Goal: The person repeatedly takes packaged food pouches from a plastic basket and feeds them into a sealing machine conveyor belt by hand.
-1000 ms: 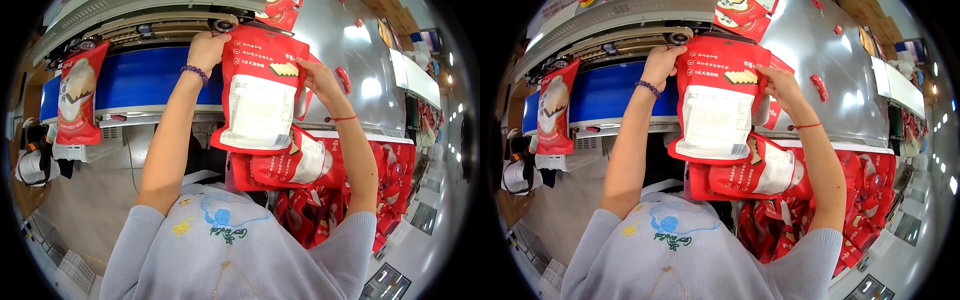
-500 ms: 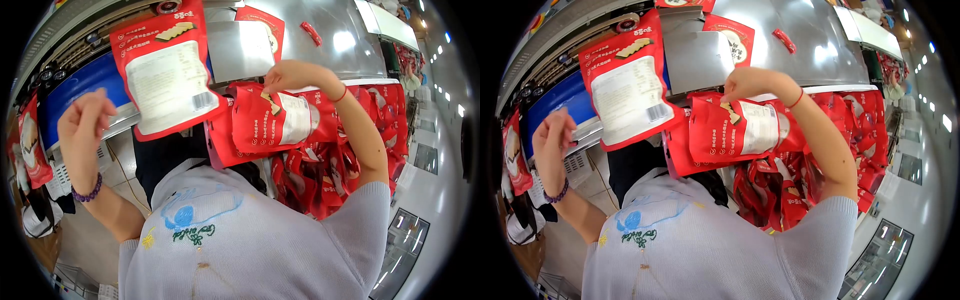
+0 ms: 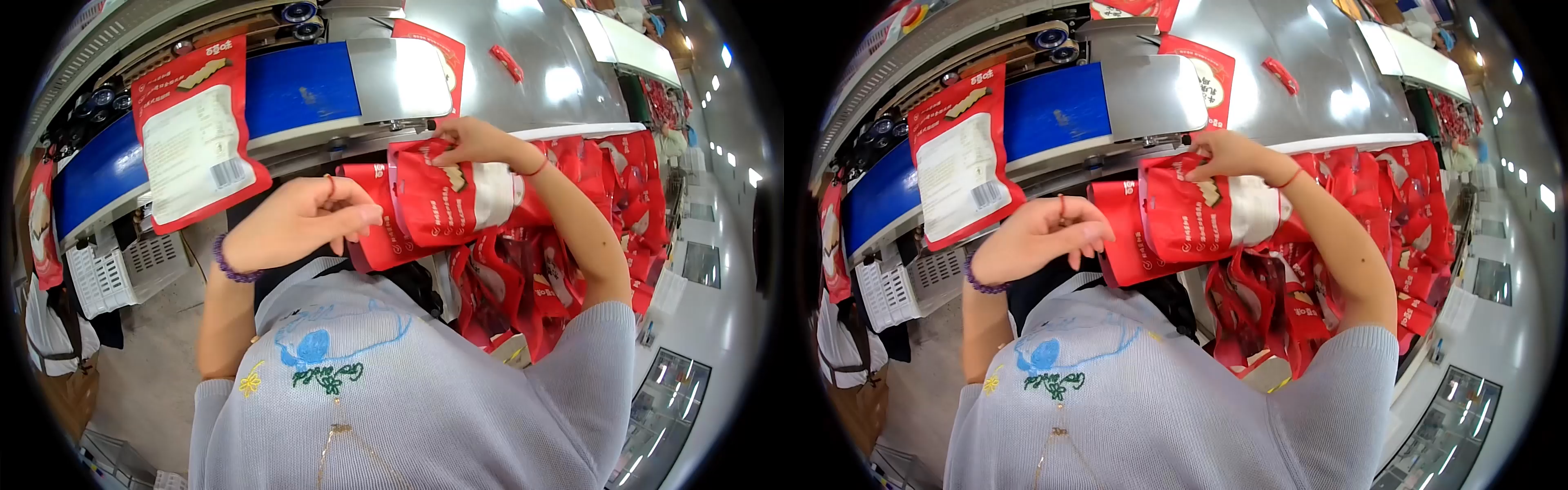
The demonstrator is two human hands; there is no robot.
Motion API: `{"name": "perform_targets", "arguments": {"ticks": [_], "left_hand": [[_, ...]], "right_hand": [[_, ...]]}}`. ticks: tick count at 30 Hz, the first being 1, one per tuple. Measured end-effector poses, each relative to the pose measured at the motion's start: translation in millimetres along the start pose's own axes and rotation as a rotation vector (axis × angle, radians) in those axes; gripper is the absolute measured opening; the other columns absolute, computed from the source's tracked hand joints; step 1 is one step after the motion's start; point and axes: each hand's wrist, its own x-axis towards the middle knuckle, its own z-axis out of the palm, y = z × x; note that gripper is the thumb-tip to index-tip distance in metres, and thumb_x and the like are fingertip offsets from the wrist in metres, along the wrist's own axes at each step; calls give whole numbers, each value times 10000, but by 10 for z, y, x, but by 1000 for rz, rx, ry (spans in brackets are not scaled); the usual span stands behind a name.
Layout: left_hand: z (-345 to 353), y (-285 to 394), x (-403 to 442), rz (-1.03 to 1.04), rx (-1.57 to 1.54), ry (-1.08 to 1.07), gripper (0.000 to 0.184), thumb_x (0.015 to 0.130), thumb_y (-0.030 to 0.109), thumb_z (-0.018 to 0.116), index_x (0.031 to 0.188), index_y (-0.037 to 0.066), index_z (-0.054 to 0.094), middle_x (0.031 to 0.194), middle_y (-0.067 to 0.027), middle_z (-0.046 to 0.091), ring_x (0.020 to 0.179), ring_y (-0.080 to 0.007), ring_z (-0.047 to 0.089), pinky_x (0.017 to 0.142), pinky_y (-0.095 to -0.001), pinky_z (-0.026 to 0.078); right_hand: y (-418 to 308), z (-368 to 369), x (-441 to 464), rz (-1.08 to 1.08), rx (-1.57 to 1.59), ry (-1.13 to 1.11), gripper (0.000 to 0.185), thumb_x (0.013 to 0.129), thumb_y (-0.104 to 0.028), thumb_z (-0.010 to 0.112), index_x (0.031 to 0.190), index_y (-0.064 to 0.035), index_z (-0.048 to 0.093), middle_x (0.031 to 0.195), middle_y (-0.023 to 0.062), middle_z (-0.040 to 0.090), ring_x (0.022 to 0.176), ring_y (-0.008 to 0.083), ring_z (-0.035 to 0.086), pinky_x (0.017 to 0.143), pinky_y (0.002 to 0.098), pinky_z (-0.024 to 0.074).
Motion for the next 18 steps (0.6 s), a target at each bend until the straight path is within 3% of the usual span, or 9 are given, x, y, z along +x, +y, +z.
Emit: {"name": "perform_targets", "arguments": {"ticks": [2, 3, 5, 7, 9, 10, 11, 15, 18], "left_hand": [[47, -82, 70, -63, 28, 38, 276, 918, 187, 668, 1096, -3, 576, 924, -39, 623, 811, -72, 602, 663, -210, 499], [78, -161, 122, -43, 27, 82, 477, 851, 202, 746, 1209, -13, 516, 1026, -79, 608, 899, -112, 606, 708, -236, 511], [176, -178, 268, 167, 193, 227, 793, 762, 390, 817, 1259, -109, 453, 1092, -158, 621, 968, -199, 621, 834, -296, 516], [247, -260, 604, 302, 231, 292, 925, 729, 419, 828, 1346, -109, 384, 1225, -228, 562, 1093, -261, 593, 910, -330, 498], [281, -332, 1016, 339, -20, 443, 636, 822, 330, 768, 1267, -55, 526, 994, -120, 668, 873, -167, 661, 775, -274, 525], [195, -312, 1285, 284, -144, 607, 397, 871, 269, 726, 1103, -42, 641, 833, -56, 678, 707, -95, 640, 653, -237, 500], [125, -321, 1404, 295, -222, 686, 230, 882, 190, 719, 955, -21, 668, 815, -11, 654, 722, -58, 613, 686, -224, 502], [-18, -291, 1652, 389, -132, 856, 291, 873, 250, 716, 877, -36, 670, 700, -36, 665, 594, -72, 607, 563, -222, 461], [-83, -161, 1728, 247, -90, 852, 293, 872, 255, 713, 870, -36, 682, 655, -45, 651, 541, -87, 612, 495, -236, 439]], "right_hand": [[-43, -232, -204, -102, 141, -11, 551, 870, -233, 712, 1298, 54, 518, 884, 98, 687, 880, 154, 617, 808, 288, 491], [-37, -338, -327, -103, 135, -8, 551, 870, -233, 712, 1298, 54, 518, 884, 98, 687, 880, 154, 617, 808, 288, 491], [-20, -496, -496, 19, 717, 220, 330, 893, -239, 695, 1107, 1, 623, 933, 86, 688, 910, 138, 626, 859, 290, 478], [-28, -513, -479, 45, 816, 353, 300, 907, -229, 683, 1103, -9, 627, 963, 65, 683, 926, 130, 621, 863, 289, 477], [8, -508, -364, 58, 912, 481, 270, 921, -218, 671, 1098, -18, 630, 993, 44, 679, 942, 123, 615, 868, 289, 475], [88, -503, -194, 54, 984, 526, 280, 921, -227, 674, 1097, -15, 628, 1010, 43, 674, 944, 121, 613, 867, 284, 476], [139, -497, -96, 67, 1063, 573, 290, 922, -236, 677, 1097, -11, 626, 1028, 43, 669, 947, 120, 612, 867, 278, 478], [197, -581, 115, 126, 1276, 573, 265, 929, -224, 664, 1081, -9, 624, 1024, 60, 667, 937, 127, 620, 829, 294, 503], [238, -665, 289, 201, 1338, 557, 268, 929, -237, 666, 1051, -1, 626, 1036, 79, 666, 940, 135, 628, 790, 302, 519]]}}
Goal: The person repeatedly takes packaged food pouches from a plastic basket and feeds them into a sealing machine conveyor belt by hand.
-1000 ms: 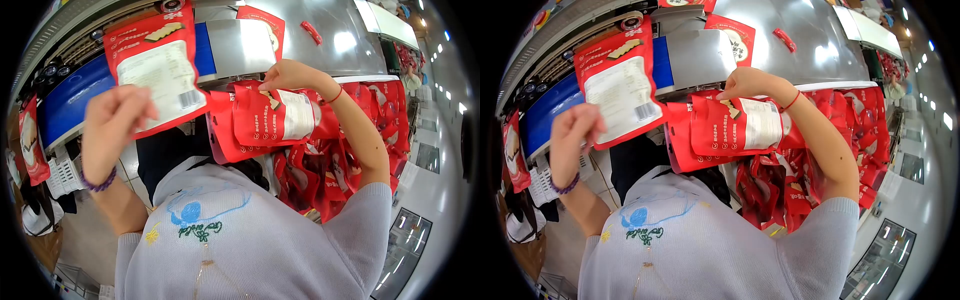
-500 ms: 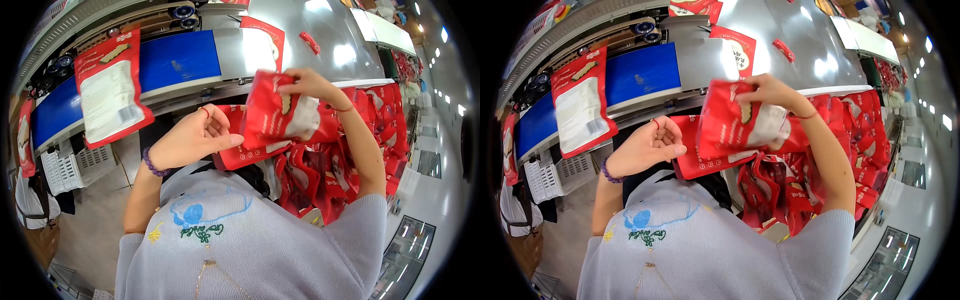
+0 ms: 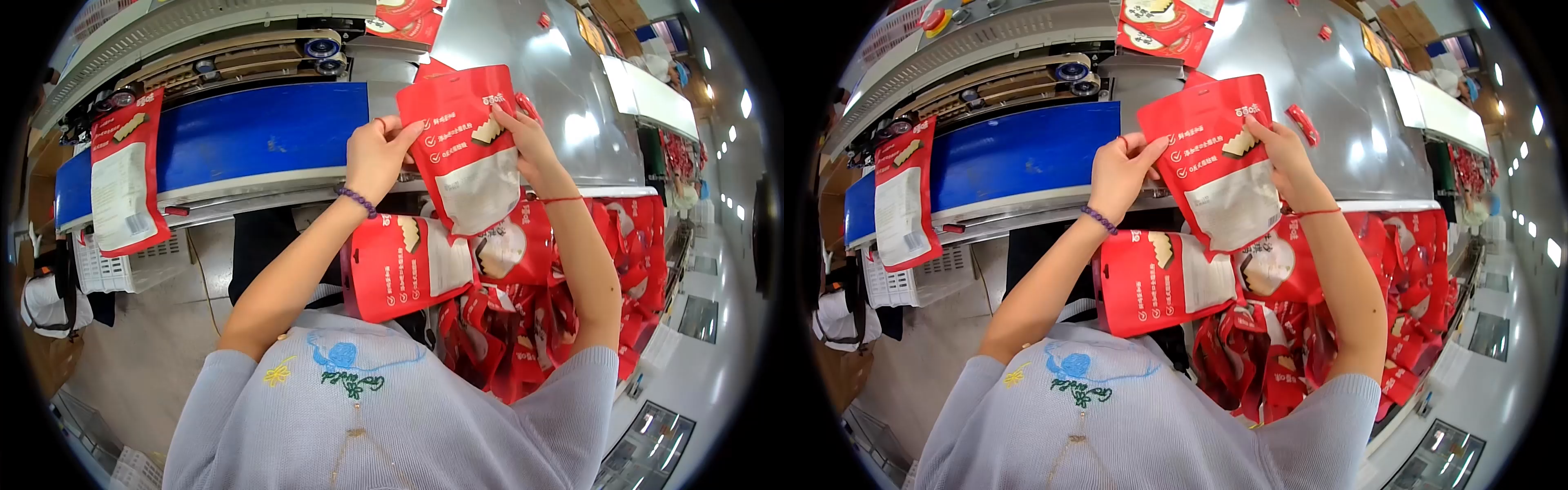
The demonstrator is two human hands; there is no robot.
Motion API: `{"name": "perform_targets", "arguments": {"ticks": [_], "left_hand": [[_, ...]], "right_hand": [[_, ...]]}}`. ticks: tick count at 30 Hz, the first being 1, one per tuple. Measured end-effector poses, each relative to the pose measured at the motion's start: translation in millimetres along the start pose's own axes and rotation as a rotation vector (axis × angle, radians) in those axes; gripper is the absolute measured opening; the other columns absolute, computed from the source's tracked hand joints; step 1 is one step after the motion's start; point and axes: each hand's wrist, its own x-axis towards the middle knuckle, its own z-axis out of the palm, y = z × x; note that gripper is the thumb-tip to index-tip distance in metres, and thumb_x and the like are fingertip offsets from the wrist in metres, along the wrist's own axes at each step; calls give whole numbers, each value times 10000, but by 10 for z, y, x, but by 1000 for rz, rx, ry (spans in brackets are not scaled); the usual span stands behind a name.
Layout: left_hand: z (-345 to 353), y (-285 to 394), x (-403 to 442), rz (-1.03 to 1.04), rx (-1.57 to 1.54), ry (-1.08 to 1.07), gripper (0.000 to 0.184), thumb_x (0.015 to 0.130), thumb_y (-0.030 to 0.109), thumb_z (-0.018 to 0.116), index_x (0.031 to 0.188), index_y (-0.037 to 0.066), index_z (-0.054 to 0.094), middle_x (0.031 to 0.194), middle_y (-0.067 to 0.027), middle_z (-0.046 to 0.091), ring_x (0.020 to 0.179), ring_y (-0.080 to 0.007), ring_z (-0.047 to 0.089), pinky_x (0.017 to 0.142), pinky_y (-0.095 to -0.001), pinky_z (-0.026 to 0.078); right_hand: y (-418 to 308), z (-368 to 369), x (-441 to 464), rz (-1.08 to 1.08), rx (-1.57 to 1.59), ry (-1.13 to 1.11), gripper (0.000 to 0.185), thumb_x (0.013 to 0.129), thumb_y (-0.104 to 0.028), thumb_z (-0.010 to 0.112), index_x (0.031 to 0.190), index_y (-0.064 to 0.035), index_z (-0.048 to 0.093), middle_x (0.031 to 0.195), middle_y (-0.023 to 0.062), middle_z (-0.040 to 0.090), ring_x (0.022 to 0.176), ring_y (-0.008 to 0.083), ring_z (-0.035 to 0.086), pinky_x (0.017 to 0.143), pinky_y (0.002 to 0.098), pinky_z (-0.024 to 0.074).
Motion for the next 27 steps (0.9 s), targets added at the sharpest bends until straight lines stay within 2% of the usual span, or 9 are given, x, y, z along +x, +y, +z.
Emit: {"name": "perform_targets", "arguments": {"ticks": [4, 7, 8, 16, 19, 22, 23, 25, 27], "left_hand": [[-134, -35, 463, 6, -1, 161, 325, 860, 284, 719, 867, -41, 710, 709, -108, 696, 604, -137, 650, 567, -266, 477], [-376, -98, 806, 28, 79, 204, 339, 843, 299, 731, 865, -39, 717, 746, -121, 714, 644, -157, 657, 612, -276, 492], [-408, -127, 896, -39, -178, 205, 251, 881, 264, 718, 867, 15, 694, 658, 27, 597, 486, -28, 459, 409, -212, 307], [-926, 179, 870, -121, -201, 224, 155, 857, 181, 706, 857, 55, 615, 620, 61, 502, 438, -22, 366, 377, -204, 211], [-1222, 91, 816, -69, -235, 221, 205, 868, 193, 717, 961, 19, 664, 639, 72, 516, 464, -22, 383, 404, -192, 241], [-1661, 71, 668, 3, -68, 238, 385, 895, 300, 689, 1047, -53, 658, 930, -59, 663, 630, -66, 517, 468, -208, 375], [-1741, 246, 445, 13, 74, 275, 369, 922, 333, 647, 985, -28, 679, 803, -32, 649, 571, -47, 500, 443, -199, 348], [-2060, 320, -56, -24, 382, 246, 422, 941, 420, 595, 844, 22, 700, 577, 38, 546, 441, -19, 422, 394, -188, 292], [-2294, 187, -897, -376, 556, -250, 392, 962, 398, 568, 867, 45, 711, 689, -23, 669, 501, -70, 536, 452, -192, 384]], "right_hand": [[-177, 15, 105, -166, -300, 5, 314, 942, -300, 649, 997, 9, 652, 914, 61, 683, 753, 96, 646, 623, 242, 520], [-10, 142, 241, -79, -274, -33, 325, 953, -309, 631, 1005, 10, 662, 885, 51, 687, 700, 82, 647, 596, 219, 526], [19, 209, 252, -55, -230, -87, 333, 953, -312, 628, 1025, 12, 664, 911, 60, 690, 739, 90, 661, 629, 222, 549], [-11, 691, 481, -29, -169, -167, 303, 927, -260, 654, 1048, 18, 653, 882, 37, 672, 711, 78, 637, 612, 215, 523], [46, 938, 392, -67, -183, -169, 322, 932, -267, 644, 1082, 18, 638, 926, 37, 647, 737, 88, 607, 608, 245, 492], [45, 1050, 313, -141, -264, -271, 376, 944, -333, 617, 1067, 22, 636, 1021, 55, 645, 843, 117, 633, 695, 254, 520], [36, 1051, 178, -162, -276, -251, 400, 949, -357, 603, 1065, 24, 636, 1043, 61, 648, 860, 125, 640, 726, 246, 522], [12, 707, 59, -229, -539, -219, 435, 955, -394, 578, 1075, 20, 633, 1090, 85, 657, 898, 138, 652, 781, 243, 527], [-38, 509, -169, -4, -925, -483, 419, 969, -377, 565, 1144, -2, 628, 1122, 91, 644, 952, 137, 628, 847, 298, 522]]}}
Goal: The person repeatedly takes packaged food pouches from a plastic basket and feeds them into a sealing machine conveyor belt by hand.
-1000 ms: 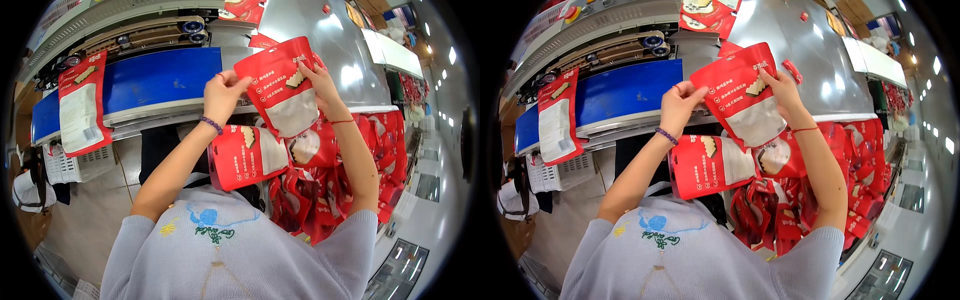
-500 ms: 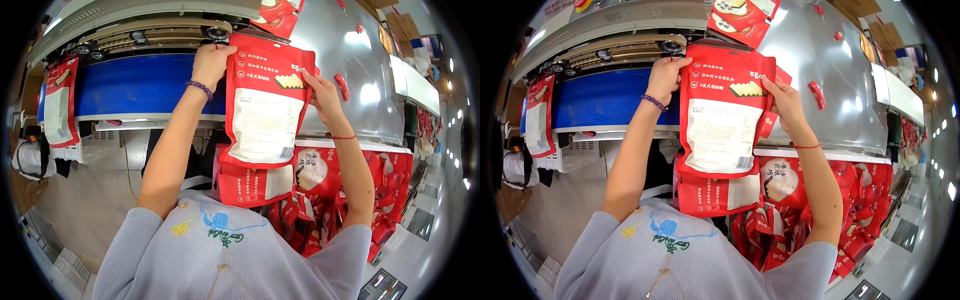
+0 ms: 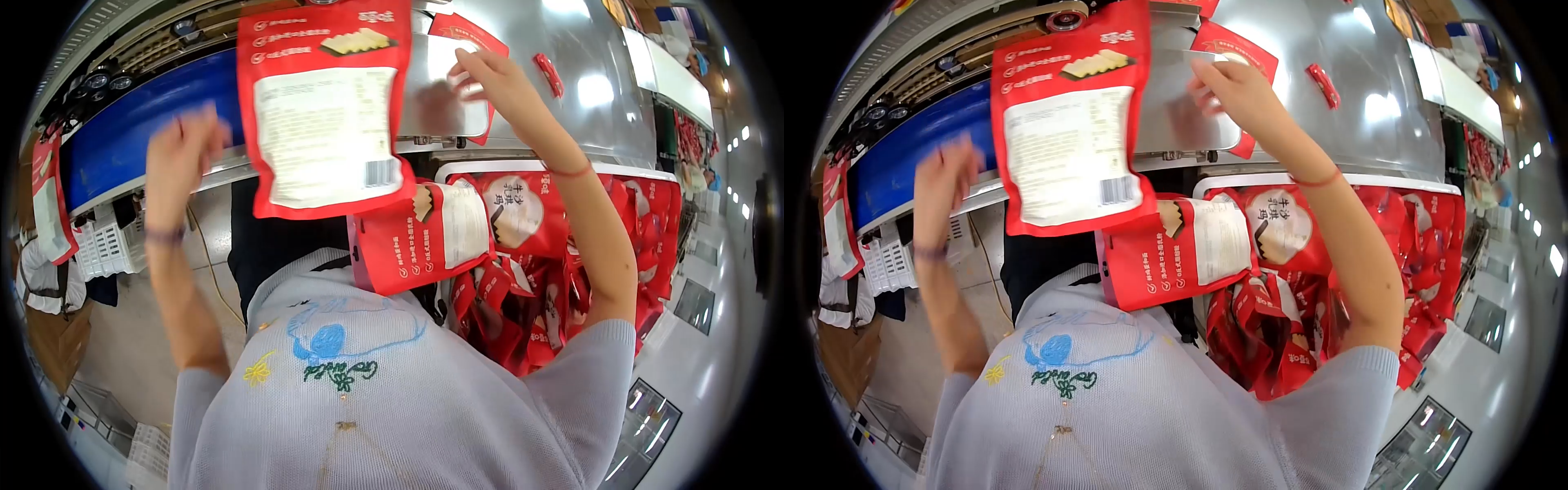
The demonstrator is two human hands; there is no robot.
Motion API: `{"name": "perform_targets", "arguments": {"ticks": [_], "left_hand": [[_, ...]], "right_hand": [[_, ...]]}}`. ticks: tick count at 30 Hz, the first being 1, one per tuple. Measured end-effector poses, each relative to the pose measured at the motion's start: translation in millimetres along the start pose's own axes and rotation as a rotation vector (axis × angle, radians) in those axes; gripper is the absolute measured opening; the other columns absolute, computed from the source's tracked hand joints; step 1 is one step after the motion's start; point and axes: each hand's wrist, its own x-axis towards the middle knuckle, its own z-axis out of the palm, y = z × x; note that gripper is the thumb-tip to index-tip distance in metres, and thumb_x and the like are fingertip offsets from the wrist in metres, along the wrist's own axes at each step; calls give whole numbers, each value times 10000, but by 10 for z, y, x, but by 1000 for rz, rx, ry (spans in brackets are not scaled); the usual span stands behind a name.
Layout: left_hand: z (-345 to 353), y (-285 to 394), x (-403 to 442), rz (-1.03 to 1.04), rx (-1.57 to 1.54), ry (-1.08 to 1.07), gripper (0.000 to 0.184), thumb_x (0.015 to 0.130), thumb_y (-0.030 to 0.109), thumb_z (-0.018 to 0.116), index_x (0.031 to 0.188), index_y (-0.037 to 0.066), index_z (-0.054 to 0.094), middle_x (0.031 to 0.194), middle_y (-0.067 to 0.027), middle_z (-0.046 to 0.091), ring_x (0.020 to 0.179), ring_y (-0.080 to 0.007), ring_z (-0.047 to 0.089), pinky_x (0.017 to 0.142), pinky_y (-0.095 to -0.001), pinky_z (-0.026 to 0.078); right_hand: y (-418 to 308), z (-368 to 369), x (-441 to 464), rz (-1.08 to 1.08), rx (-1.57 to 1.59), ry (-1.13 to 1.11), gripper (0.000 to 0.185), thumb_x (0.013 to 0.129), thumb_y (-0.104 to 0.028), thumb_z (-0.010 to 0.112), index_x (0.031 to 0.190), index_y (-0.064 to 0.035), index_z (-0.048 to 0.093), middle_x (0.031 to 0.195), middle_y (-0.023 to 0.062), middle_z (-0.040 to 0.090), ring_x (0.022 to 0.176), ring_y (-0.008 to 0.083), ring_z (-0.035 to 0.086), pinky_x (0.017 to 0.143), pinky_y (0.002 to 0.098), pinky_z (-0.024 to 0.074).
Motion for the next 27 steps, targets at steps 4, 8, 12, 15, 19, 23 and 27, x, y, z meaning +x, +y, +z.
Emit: {"name": "perform_targets", "arguments": {"ticks": [4, 8, 12, 15, 19, 23, 27], "left_hand": [[495, -211, -156, -170, -280, -388, 924, 951, 716, 175, 1132, -54, 652, 870, -81, 694, 675, -90, 589, 536, -212, 452], [812, -372, -353, 70, -1128, -463, 1111, 857, 835, 191, 1364, -124, 430, 1101, -119, 618, 770, -113, 543, 605, -213, 452], [726, -753, -528, 137, -543, -742, 618, 919, 452, 626, 1262, -57, 552, 1010, -53, 630, 787, -68, 542, 637, -199, 456], [875, -664, -478, 115, -359, -558, 383, 826, 86, 727, 1177, 0, 599, 952, -34, 621, 751, -55, 563, 627, -186, 469], [1060, 186, -285, 662, -50, -32, 790, 719, 20, 797, 1403, 41, 403, 1261, -120, 505, 982, -174, 579, 837, -269, 495], [1377, 889, 321, 982, -430, -433, 1097, 637, 34, 852, 1523, 79, 207, 1381, -131, 440, 1247, -205, 467, 1056, -331, 399], [1428, 1408, 511, 916, -472, -475, 991, 648, 112, 885, 1462, 27, 326, 1292, -111, 534, 1121, -147, 552, 984, -292, 459]], "right_hand": [[139, 173, -220, -28, -217, -317, 499, 931, -378, 607, 1245, 9, 574, 1217, 147, 607, 1033, 185, 614, 916, 330, 500], [300, 715, -263, -308, -548, -280, 716, 856, -439, 655, 1355, 40, 466, 1409, 253, 447, 1307, 353, 439, 1057, 376, 387], [-133, 1039, -146, -42, -132, -424, 605, 899, -463, 627, 1292, -17, 517, 1100, 163, 634, 837, 217, 662, 802, 317, 531], [-72, 1067, -71, -150, -57, -365, 332, 955, -337, 602, 1002, -8, 609, 791, 29, 605, 659, 77, 575, 592, 251, 512], [-51, 833, -496, -372, 25, -433, 157, 929, -161, 628, 968, -10, 645, 853, 18, 620, 794, 68, 558, 721, 261, 488], [-212, 675, -766, -732, 306, -259, 126, 853, -17, 650, 976, -10, 675, 990, 68, 637, 886, 134, 573, 751, 268, 472], [-318, 408, -1062, -732, 170, 312, 243, 790, 87, 623, 1011, 5, 683, 1101, 41, 595, 965, 158, 571, 842, 257, 474]]}}
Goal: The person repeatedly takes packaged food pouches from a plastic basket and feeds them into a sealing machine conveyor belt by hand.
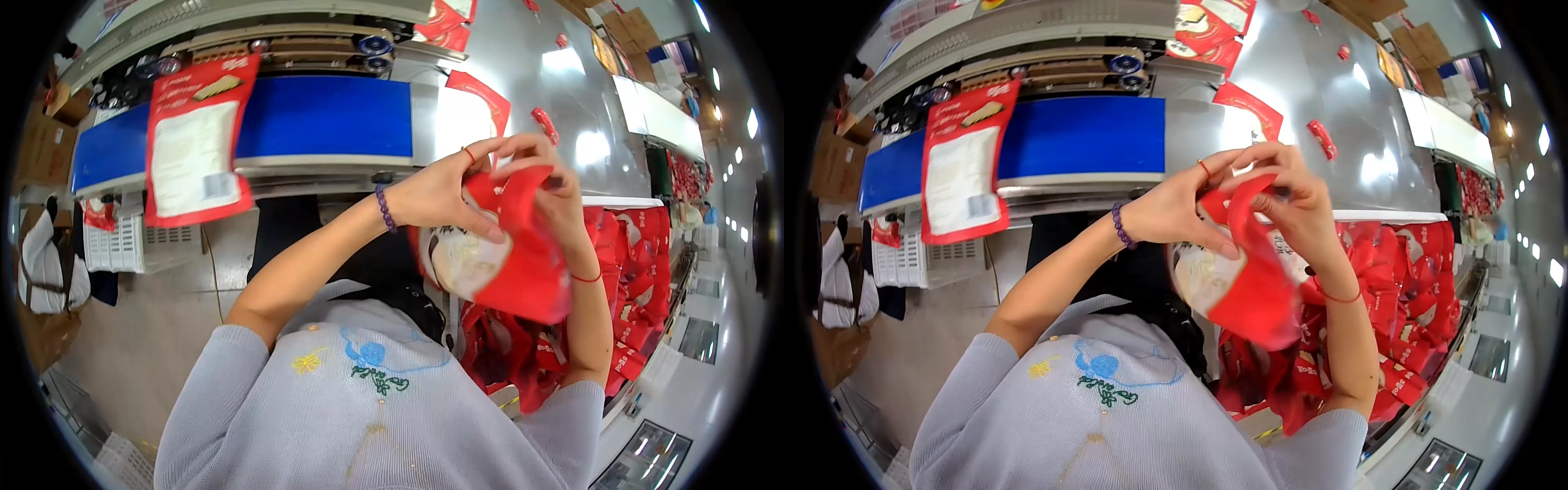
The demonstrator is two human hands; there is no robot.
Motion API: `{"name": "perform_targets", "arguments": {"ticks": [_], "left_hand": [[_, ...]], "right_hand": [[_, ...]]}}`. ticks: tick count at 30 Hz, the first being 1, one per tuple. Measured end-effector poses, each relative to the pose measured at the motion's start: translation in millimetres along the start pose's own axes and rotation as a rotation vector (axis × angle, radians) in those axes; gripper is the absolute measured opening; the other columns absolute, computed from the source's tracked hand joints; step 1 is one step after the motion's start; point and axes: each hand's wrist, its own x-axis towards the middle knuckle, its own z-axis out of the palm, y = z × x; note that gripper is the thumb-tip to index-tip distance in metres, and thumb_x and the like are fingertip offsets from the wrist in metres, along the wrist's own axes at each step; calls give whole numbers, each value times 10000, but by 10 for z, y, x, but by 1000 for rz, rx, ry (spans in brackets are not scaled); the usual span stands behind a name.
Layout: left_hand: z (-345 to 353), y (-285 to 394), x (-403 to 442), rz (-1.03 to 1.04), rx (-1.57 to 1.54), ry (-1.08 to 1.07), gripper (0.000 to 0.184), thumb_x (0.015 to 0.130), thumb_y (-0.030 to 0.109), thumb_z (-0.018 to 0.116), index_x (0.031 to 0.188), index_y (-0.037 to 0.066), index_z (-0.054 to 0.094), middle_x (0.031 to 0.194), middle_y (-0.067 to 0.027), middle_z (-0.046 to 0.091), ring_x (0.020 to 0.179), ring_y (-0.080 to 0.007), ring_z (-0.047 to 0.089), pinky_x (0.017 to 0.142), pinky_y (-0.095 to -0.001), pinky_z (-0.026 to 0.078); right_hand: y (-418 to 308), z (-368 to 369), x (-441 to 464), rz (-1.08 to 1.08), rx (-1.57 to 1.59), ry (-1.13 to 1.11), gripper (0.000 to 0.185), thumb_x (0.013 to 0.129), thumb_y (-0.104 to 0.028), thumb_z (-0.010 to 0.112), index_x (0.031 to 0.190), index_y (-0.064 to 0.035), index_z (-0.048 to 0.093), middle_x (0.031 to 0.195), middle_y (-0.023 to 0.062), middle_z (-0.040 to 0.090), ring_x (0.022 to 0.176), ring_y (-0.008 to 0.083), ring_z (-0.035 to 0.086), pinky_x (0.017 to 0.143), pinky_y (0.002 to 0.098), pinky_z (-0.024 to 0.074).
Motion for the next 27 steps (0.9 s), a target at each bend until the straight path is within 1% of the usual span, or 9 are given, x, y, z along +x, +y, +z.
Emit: {"name": "perform_targets", "arguments": {"ticks": [1, 3, 4, 5, 9, 11, 17, 23, 27], "left_hand": [[18, 48, 38, -17, 33, 4, 925, 668, 131, 881, 1430, 1, 373, 1305, -129, 529, 1114, -163, 566, 971, -292, 471], [34, 71, 19, -204, -260, 236, 762, 713, 124, 857, 1352, -18, 466, 1203, -115, 612, 945, -122, 639, 840, -258, 533], [-2, 36, 31, -277, -337, 371, 651, 761, 93, 823, 1308, -17, 489, 1071, -87, 671, 805, -99, 667, 734, -239, 556], [-4, 54, 26, -155, -553, 486, 543, 786, 58, 795, 1254, -1, 528, 1017, -86, 686, 794, -117, 679, 724, -248, 563], [-277, -144, 169, 29, -492, 985, 355, 792, 43, 783, 1076, 10, 571, 1008, -94, 678, 845, -138, 675, 731, -272, 566], [-436, -145, 133, 7, -382, 975, 369, 798, 65, 784, 1096, 5, 575, 1013, -85, 674, 865, -125, 658, 748, -271, 549], [-947, -308, 66, -28, 287, 945, 244, 890, 217, 701, 900, -26, 709, 874, -63, 683, 791, -90, 605, 710, -247, 478], [-1208, -603, 241, -333, 298, 833, 295, 939, 258, 639, 908, -29, 696, 745, -1, 657, 651, -53, 567, 589, -210, 449], [-1341, -589, 414, -419, 114, 894, 235, 911, 271, 641, 843, 46, 650, 613, 60, 503, 479, -39, 412, 420, -222, 293]], "right_hand": [[148, -105, 48, -87, -64, 77, 360, 829, -8, 680, 1185, -21, 631, 1145, 32, 587, 1023, 143, 568, 888, 260, 477], [51, -149, 56, 195, 148, 191, 480, 933, -284, 644, 1337, -52, 528, 1246, 59, 569, 1132, 161, 562, 961, 296, 471], [121, -214, 42, 530, 964, 220, 673, 954, -568, 489, 1386, -53, 479, 1355, 90, 528, 1239, 189, 519, 1027, 347, 440], [197, -318, 133, 448, 1242, -19, 814, 935, -681, 376, 1429, -35, 414, 1414, 109, 490, 1295, 214, 475, 1066, 394, 404], [631, -230, 330, 239, 1089, -100, 663, 994, -543, 416, 1410, -27, 445, 1415, 93, 498, 1279, 199, 485, 1069, 429, 396], [648, -86, 538, 409, 753, 268, 290, 987, -179, 572, 1237, -37, 609, 1199, 38, 651, 1076, 127, 606, 922, 297, 490], [1033, -51, 702, 507, 514, 495, 191, 951, -175, 631, 1062, -26, 673, 972, 2, 672, 828, 50, 599, 671, 201, 494], [1213, -110, 707, 636, 331, 547, 229, 886, -94, 674, 1076, -60, 551, 880, -2, 632, 752, 55, 592, 534, 207, 462], [1177, -182, 772, 610, 397, 572, 231, 863, -40, 660, 968, -103, 464, 850, -1, 619, 773, 75, 611, 532, 208, 496]]}}
